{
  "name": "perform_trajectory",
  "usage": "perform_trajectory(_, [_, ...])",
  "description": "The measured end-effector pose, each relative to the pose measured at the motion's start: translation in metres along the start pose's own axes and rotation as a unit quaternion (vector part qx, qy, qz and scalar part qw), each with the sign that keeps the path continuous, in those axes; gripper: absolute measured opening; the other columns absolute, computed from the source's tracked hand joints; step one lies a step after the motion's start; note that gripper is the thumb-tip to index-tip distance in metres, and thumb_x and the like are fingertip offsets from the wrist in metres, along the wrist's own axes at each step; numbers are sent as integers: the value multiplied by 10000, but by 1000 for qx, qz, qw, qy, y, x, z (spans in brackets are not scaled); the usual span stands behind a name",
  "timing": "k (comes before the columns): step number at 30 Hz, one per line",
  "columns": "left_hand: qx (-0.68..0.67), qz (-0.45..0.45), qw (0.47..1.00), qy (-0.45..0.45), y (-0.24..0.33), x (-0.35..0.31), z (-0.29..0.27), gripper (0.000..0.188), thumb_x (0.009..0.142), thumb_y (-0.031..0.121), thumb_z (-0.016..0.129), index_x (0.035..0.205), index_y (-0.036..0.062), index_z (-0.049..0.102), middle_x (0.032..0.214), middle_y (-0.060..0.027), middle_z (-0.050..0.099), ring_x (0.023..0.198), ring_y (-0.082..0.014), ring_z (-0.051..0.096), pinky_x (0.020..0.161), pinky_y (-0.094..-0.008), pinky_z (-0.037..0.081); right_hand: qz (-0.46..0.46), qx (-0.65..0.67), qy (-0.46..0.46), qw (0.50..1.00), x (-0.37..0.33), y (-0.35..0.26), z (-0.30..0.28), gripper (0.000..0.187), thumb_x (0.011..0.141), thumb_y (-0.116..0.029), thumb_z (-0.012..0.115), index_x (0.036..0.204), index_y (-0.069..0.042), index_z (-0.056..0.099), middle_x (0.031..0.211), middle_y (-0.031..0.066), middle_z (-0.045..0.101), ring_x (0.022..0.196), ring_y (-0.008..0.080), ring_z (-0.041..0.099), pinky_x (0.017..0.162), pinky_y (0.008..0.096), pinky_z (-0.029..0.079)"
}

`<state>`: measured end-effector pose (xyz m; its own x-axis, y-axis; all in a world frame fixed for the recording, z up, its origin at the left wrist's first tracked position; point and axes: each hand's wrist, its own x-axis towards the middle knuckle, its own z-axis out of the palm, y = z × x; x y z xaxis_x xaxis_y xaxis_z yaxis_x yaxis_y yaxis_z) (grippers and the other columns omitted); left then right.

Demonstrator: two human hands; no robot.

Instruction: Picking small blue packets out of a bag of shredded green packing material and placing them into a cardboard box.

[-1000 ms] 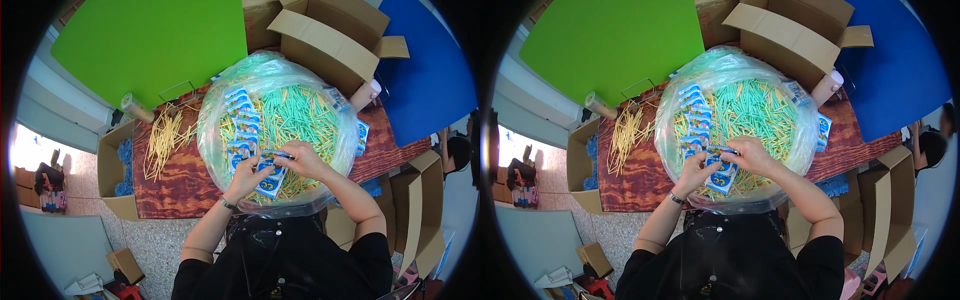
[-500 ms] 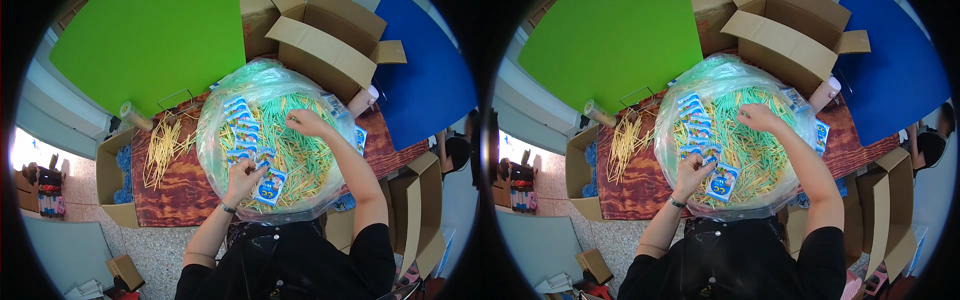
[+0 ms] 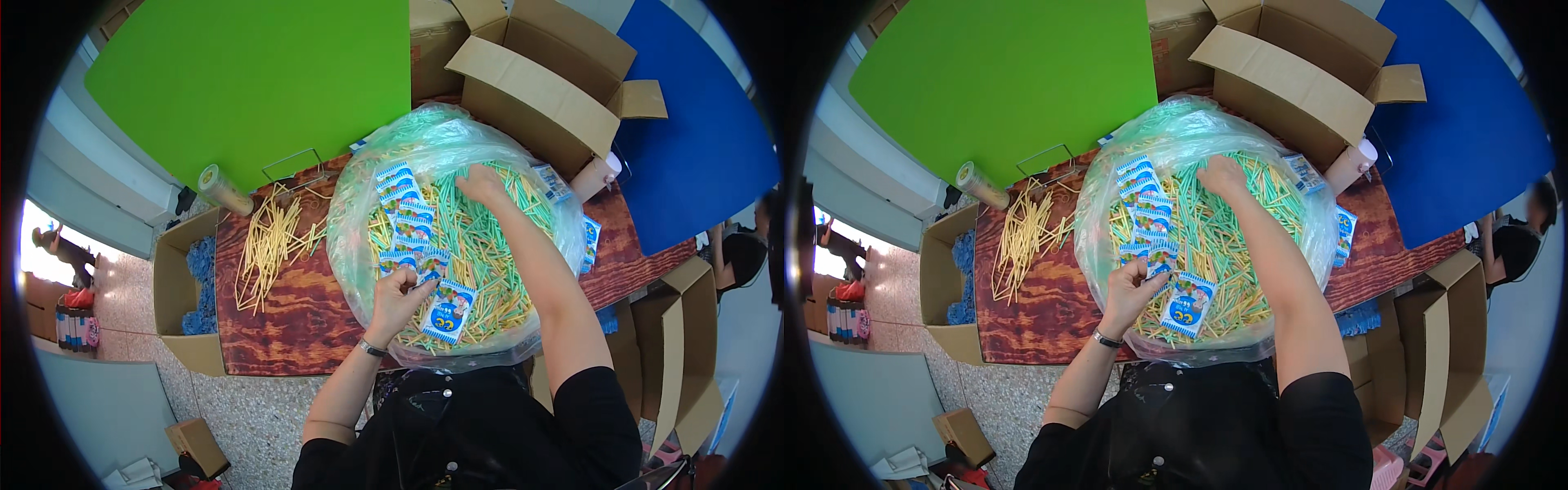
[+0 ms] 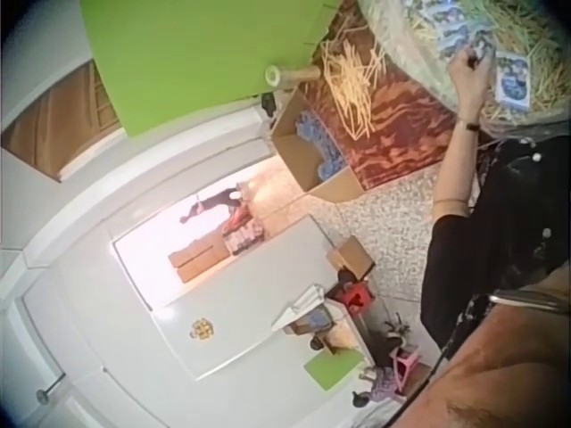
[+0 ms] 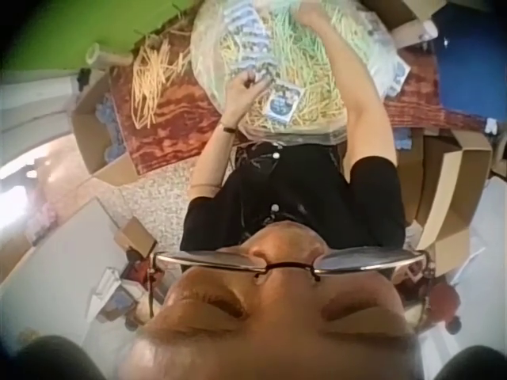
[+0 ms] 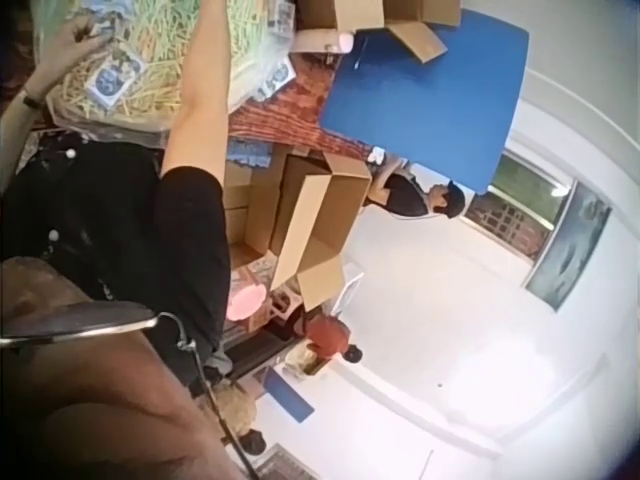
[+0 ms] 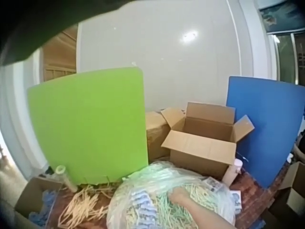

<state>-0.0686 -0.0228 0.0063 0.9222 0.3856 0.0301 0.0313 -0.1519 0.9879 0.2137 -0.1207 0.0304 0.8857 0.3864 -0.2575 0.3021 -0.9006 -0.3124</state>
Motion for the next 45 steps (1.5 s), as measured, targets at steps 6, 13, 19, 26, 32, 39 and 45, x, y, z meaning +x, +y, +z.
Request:
perform_trajectory(6, [21, 10, 1000, 16, 2, 3, -1, 258, 806, 119, 775, 712, 24, 555, 673, 53, 501, 606, -29, 411, 514, -216, 340, -9, 51, 3, 999, -1, 25, -4, 490, 901, -405, 506, 1146, 4, 617, 1212, 222, 605, 1137, 363, 572, 954, 459, 455])
perform_trajectory(13, [-31, -23, 999, 20, 3, 6, 7, 281, 803, 172, 785, 698, 32, 566, 642, 60, 496, 580, -22, 387, 488, -217, 316, -124, 108, 4, 986, -47, 63, -22, 423, 921, -377, 528, 961, 41, 579, 1065, 257, 602, 1012, 412, 568, 862, 491, 439])
perform_trajectory(19, [-31, -30, 999, 5, 23, 17, 20, 255, 824, 162, 764, 707, 30, 580, 651, 71, 507, 584, -8, 381, 489, -209, 310, -171, 127, 74, 974, -71, 80, -28, 322, 953, -293, 548, 971, 26, 578, 955, 177, 651, 853, 350, 624, 761, 441, 475])
perform_trajectory(26, [-140, -7, 990, 29, 34, 27, 39, 253, 831, 157, 757, 703, 37, 576, 623, 79, 482, 568, 4, 366, 477, -202, 287, -95, 508, -117, 848, -102, 84, -28, 253, 1001, -246, 512, 1110, -29, 583, 924, 21, 653, 798, 81, 601, 666, 247, 483])
perform_trajectory(32, [-85, 23, 996, 2, 17, 35, 42, 187, 829, 150, 756, 757, 31, 632, 646, 70, 527, 571, 2, 372, 479, -205, 290, -64, 387, -27, 920, -105, 94, -29, 222, 994, -223, 521, 1081, -30, 589, 882, 39, 657, 757, 87, 603, 627, 238, 479])
perform_trajectory(39, [-157, 25, 987, -7, 58, 45, 50, 195, 853, 110, 709, 1019, 17, 667, 814, 41, 651, 677, -8, 514, 575, -199, 415, -138, 483, -258, 825, -135, 91, -33, 253, 1015, -297, 483, 1039, -69, 591, 795, -13, 609, 679, 67, 555, 571, 202, 426])
perform_trajectory(45, [-173, 15, 974, -143, 68, 55, 53, 169, 900, 71, 655, 1052, -2, 660, 966, -21, 688, 875, -66, 618, 796, -261, 508, -119, 568, -328, 746, -156, 72, -28, 235, 1014, -291, 500, 1017, -72, 584, 792, -23, 575, 685, 59, 541, 557, 195, 410])
